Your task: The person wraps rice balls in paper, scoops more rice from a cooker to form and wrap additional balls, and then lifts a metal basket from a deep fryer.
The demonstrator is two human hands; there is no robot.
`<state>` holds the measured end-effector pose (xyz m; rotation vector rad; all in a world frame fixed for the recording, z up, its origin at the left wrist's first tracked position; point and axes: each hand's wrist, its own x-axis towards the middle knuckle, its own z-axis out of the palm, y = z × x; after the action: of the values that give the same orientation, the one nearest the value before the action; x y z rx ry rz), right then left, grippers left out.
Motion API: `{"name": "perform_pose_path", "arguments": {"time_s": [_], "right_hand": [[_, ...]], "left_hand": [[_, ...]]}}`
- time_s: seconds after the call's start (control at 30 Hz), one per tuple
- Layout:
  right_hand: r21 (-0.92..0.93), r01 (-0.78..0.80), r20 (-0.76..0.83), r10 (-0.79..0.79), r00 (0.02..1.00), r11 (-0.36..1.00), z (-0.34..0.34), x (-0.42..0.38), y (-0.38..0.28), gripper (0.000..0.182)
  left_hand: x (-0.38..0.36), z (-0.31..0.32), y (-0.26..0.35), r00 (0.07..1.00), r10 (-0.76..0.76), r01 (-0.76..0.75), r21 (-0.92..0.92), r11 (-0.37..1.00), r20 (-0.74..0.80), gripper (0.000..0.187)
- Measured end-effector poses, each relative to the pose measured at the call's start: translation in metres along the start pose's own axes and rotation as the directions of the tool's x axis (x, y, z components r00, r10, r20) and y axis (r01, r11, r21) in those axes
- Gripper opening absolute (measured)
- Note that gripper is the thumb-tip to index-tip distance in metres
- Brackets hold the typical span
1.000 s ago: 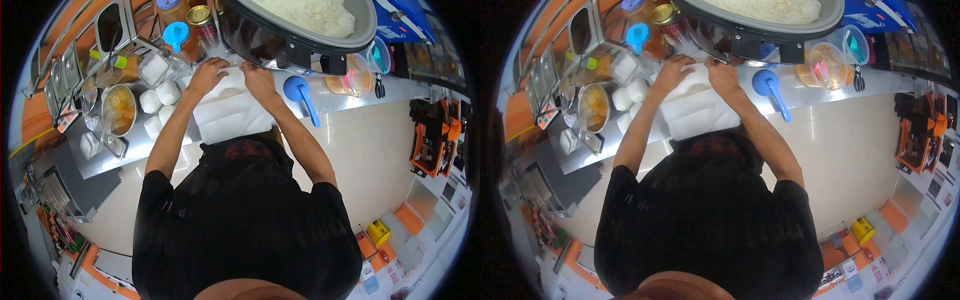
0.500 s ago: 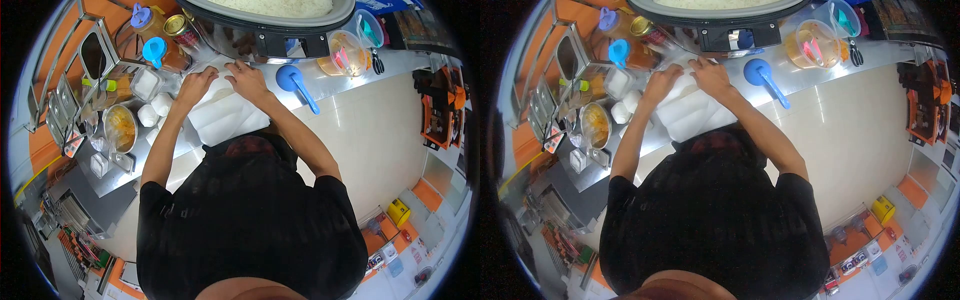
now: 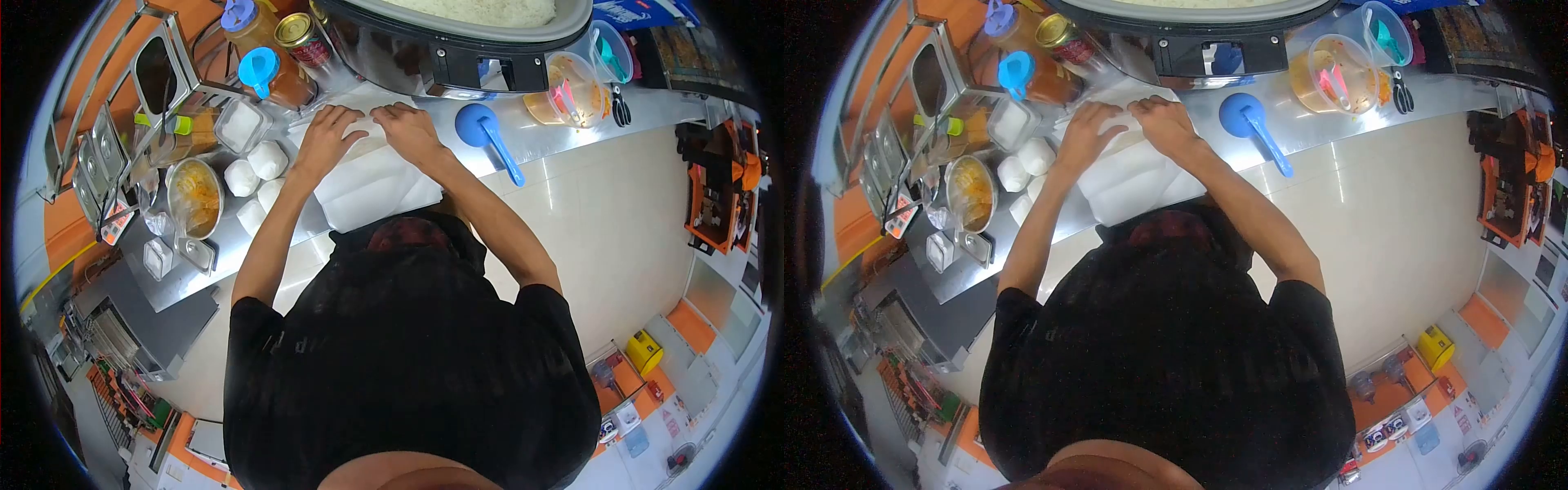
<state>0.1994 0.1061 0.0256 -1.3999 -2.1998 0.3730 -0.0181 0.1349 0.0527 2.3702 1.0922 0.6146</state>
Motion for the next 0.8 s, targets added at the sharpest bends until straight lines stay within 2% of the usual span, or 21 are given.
{"name": "perform_pose_path", "arguments": {"time_s": [0.07, 0.13, 0.17, 0.33, 0.4, 0.43, 0.5, 0.53, 0.6, 0.67, 0.7, 0.77, 0.8], "right_hand": [[-0.043, -0.017, 0.075, 0.02, 0.997, 0.999, -0.004, 0.0, -0.001, 0.014], [-0.051, -0.009, 0.014, 0.009, 1.0, 0.999, -0.002, -0.002, -0.001, 0.013], [-0.06, 0.001, -0.046, -0.004, 0.999, 0.998, -0.001, -0.004, -0.001, 0.013], [-0.048, 0.002, -0.015, -0.002, 1.0, 0.999, -0.013, -0.009, -0.008, 0.013], [-0.047, -0.006, -0.022, 0.005, 1.0, 0.999, -0.013, -0.012, -0.008, 0.013], [-0.045, -0.001, -0.031, 0.0, 1.0, 0.999, -0.013, -0.014, -0.009, 0.014], [-0.044, 0.004, -0.041, -0.006, 0.999, 0.999, -0.015, -0.018, -0.01, 0.015], [-0.019, 0.008, -0.047, -0.009, 0.999, 1.0, -0.018, -0.023, -0.011, 0.016], [0.006, 0.011, -0.053, -0.01, 0.999, 1.0, -0.023, -0.032, -0.02, 0.019], [0.105, -0.031, -0.187, 0.05, 0.981, 0.994, -0.031, -0.044, -0.038, 0.024], [0.108, -0.024, -0.185, 0.044, 0.982, 0.994, -0.028, -0.054, -0.045, 0.024], [0.154, 0.076, -0.081, -0.064, 0.995, 0.985, -0.014, -0.082, -0.055, 0.042], [0.154, 0.078, -0.082, -0.066, 0.994, 0.985, -0.011, -0.09, -0.064, 0.042]], "left_hand": [[-0.001, 0.005, -0.003, 1.0, -0.016, 0.016, 0.017, 1.0, -0.008, 0.026], [0.0, 0.005, -0.001, 1.0, -0.029, 0.029, 0.031, 0.999, -0.01, 0.027], [0.0, 0.005, 0.0, 0.999, 0.016, -0.014, 0.063, 0.998, -0.034, 0.03], [0.005, 0.001, 0.022, 0.978, 0.142, -0.11, 0.196, 0.974, -0.155, 0.036], [-0.001, 0.007, 0.024, 0.984, 0.004, 0.006, 0.054, 0.999, -0.177, 0.041], [-0.003, 0.008, 0.024, 0.985, 0.005, 0.004, 0.054, 0.999, -0.175, 0.041], [-0.008, 0.009, 0.023, 0.987, -0.162, 0.163, -0.134, 0.978, 0.013, 0.034], [-0.009, 0.009, 0.022, 0.986, -0.165, 0.165, -0.132, 0.977, 0.011, 0.034], [-0.007, 0.009, 0.015, 0.943, -0.223, 0.22, 0.042, 0.975, 0.247, 0.021], [0.0, 0.001, 0.021, 0.934, -0.21, 0.224, -0.015, 0.975, 0.289, 0.021], [0.002, -0.004, 0.023, 0.925, -0.194, 0.229, -0.072, 0.971, 0.328, 0.023], [0.005, -0.006, 0.02, 0.904, -0.209, 0.269, -0.118, 0.956, 0.373, 0.026], [0.008, -0.007, 0.018, 0.88, -0.211, 0.304, -0.164, 0.938, 0.425, 0.029]]}}
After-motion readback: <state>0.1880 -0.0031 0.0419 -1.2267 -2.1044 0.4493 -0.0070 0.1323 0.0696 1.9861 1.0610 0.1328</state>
